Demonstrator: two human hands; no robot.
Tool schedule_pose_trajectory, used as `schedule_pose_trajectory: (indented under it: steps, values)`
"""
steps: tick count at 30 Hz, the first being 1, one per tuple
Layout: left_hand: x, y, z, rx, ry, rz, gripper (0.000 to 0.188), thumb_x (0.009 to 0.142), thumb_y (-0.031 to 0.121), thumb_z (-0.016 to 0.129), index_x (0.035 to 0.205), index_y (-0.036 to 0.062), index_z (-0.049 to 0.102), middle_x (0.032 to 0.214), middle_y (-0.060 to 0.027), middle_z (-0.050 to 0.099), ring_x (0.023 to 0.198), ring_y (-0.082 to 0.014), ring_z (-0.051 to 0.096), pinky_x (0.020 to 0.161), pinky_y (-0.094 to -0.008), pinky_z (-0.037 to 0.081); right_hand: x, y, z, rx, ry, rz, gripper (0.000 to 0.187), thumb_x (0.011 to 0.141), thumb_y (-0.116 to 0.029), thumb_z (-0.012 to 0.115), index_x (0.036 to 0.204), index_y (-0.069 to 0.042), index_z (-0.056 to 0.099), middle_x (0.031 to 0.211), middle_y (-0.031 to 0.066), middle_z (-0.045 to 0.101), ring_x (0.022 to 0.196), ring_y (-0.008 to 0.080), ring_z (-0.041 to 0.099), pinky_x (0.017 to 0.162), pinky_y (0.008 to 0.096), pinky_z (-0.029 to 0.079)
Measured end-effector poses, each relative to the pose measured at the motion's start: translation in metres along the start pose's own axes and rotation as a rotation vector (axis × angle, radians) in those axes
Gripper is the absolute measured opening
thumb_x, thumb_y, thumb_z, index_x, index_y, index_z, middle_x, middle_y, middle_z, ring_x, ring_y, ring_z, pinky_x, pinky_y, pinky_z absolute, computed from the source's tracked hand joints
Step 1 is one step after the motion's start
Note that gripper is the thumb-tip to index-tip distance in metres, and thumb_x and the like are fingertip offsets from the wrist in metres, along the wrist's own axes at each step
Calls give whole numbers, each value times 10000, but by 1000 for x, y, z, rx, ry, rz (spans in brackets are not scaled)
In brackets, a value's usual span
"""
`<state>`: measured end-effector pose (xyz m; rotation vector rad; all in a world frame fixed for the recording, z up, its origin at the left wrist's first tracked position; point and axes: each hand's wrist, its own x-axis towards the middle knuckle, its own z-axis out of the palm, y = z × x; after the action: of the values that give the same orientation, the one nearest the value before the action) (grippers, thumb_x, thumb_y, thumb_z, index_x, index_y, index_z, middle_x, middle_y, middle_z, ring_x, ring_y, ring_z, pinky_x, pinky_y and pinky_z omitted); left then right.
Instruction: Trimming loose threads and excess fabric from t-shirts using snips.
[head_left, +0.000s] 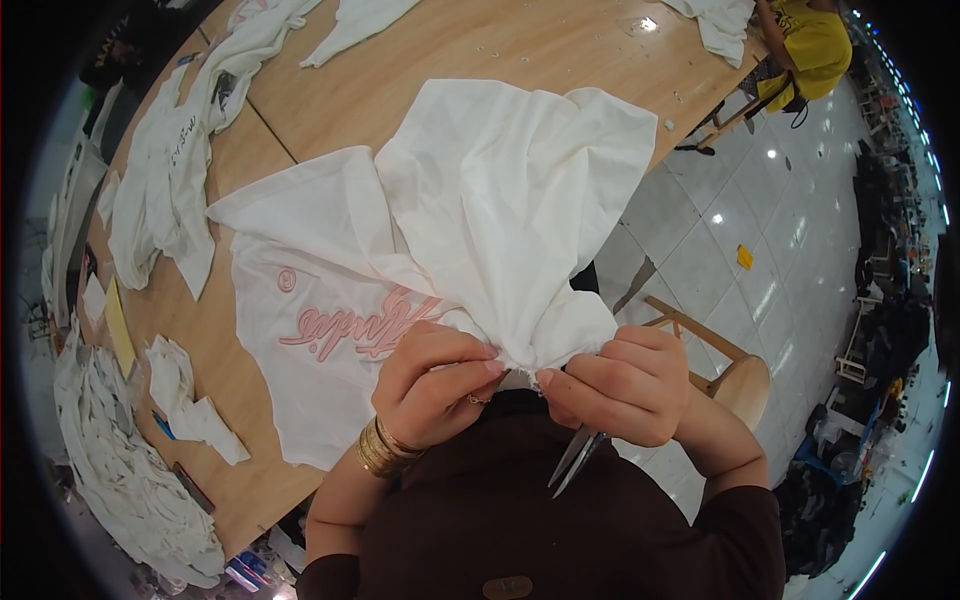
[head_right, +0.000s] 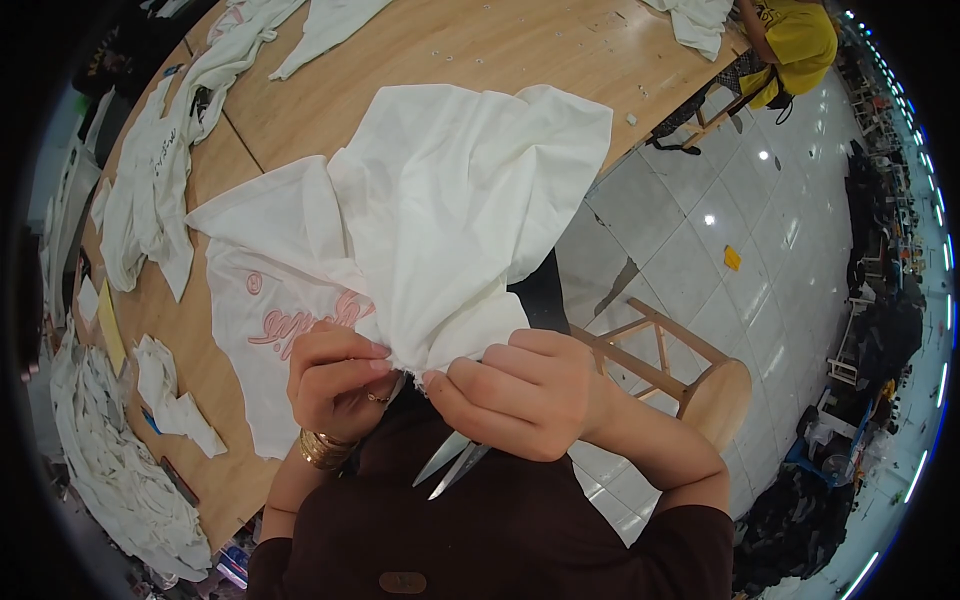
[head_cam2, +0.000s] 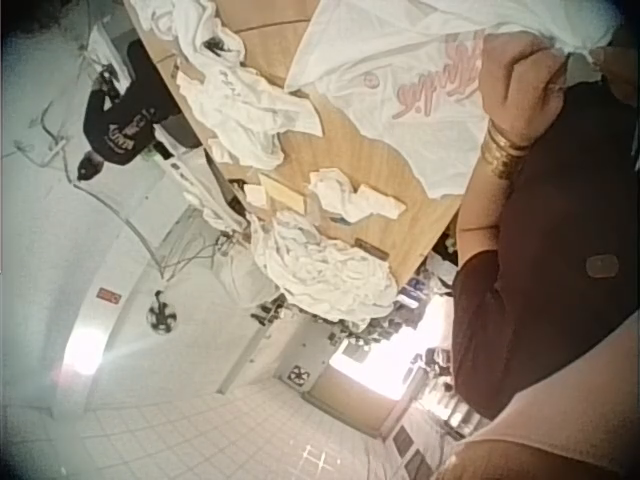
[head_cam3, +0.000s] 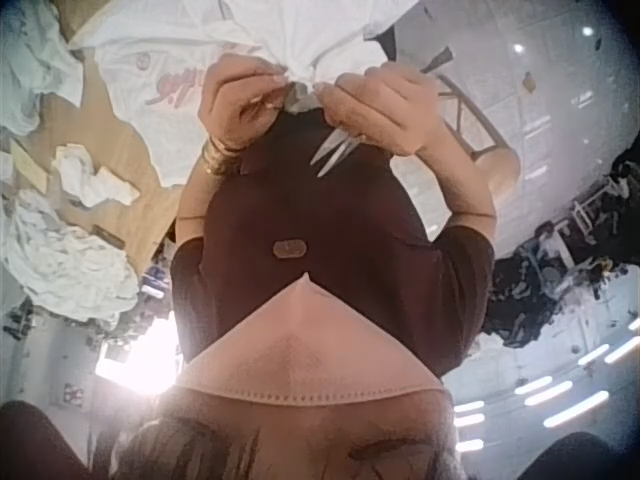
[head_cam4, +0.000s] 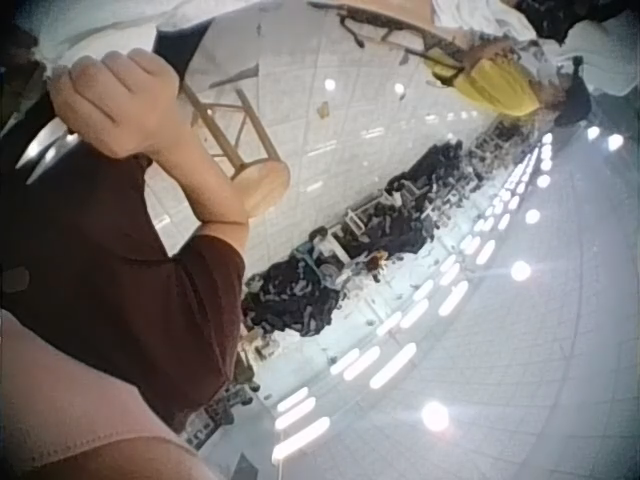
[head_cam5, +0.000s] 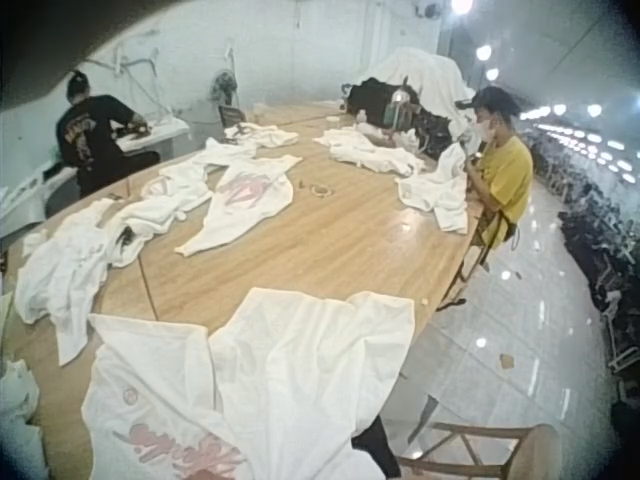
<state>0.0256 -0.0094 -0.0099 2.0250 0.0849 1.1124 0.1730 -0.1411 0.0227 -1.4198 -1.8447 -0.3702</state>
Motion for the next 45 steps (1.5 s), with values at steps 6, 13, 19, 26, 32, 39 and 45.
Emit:
schedule_pose_trajectory:
  steps: [6, 13, 19, 26, 32, 39, 45]
  values:
    - [1, 2, 1, -21, -4, -28, 344, 581, -96, 712, 870, 71, 630, 850, -52, 579, 660, -174, 563, 559, -265, 449, 1, -1, -2, 68, -37, 45, 181, 642, -50, 678, 822, -59, 654, 684, -12, 543, 455, 84, 428, 425, 209, 332]
    - [19, 6, -12, 67, -173, -167, 270, 634, -76, 705, 854, 76, 674, 814, -33, 553, 640, -138, 539, 536, -233, 437, -1, 8, -7, 122, -25, 92, 145, 680, -72, 700, 807, -48, 635, 671, 8, 538, 441, 96, 439, 387, 216, 322]
    - [19, 4, -15, -414, -349, -699, 242, 678, -83, 657, 877, 53, 635, 837, -34, 521, 683, -107, 539, 552, -228, 457, 1, 9, -14, 101, -138, 52, 187, 689, -128, 738, 824, -57, 630, 672, 7, 536, 447, 95, 448, 384, 227, 327]
    - [17, 4, -12, -422, -357, -636, 242, 730, -106, 564, 931, 26, 589, 941, -62, 523, 770, -128, 567, 647, -226, 517, 28, 5, -33, 584, -438, 716, 126, 789, -161, 629, 874, -99, 560, 721, 56, 562, 567, 225, 563, 503, 308, 410]
    - [17, 4, -13, -616, -373, -742, 210, 790, -100, 513, 961, -1, 582, 993, -81, 582, 834, -123, 598, 692, -224, 528, 29, 11, -48, 439, -641, 634, 87, 793, -154, 655, 833, -93, 607, 583, 42, 540, 496, 198, 535, 453, 285, 381]
    - [17, 4, -13, -614, -390, -752, 190, 811, -92, 511, 971, -15, 580, 983, -77, 591, 828, -119, 610, 701, -227, 528, 33, 12, -48, 366, -759, 602, 89, 815, -177, 633, 810, -105, 581, 550, 35, 499, 471, 199, 510, 436, 305, 355]
    - [17, 3, -12, -622, -389, -743, 180, 814, -84, 526, 969, -14, 582, 977, -73, 592, 833, -121, 607, 709, -227, 529, 38, 11, -51, 289, -849, 576, 109, 830, -198, 612, 801, -108, 558, 551, 40, 490, 479, 217, 509, 439, 325, 354]
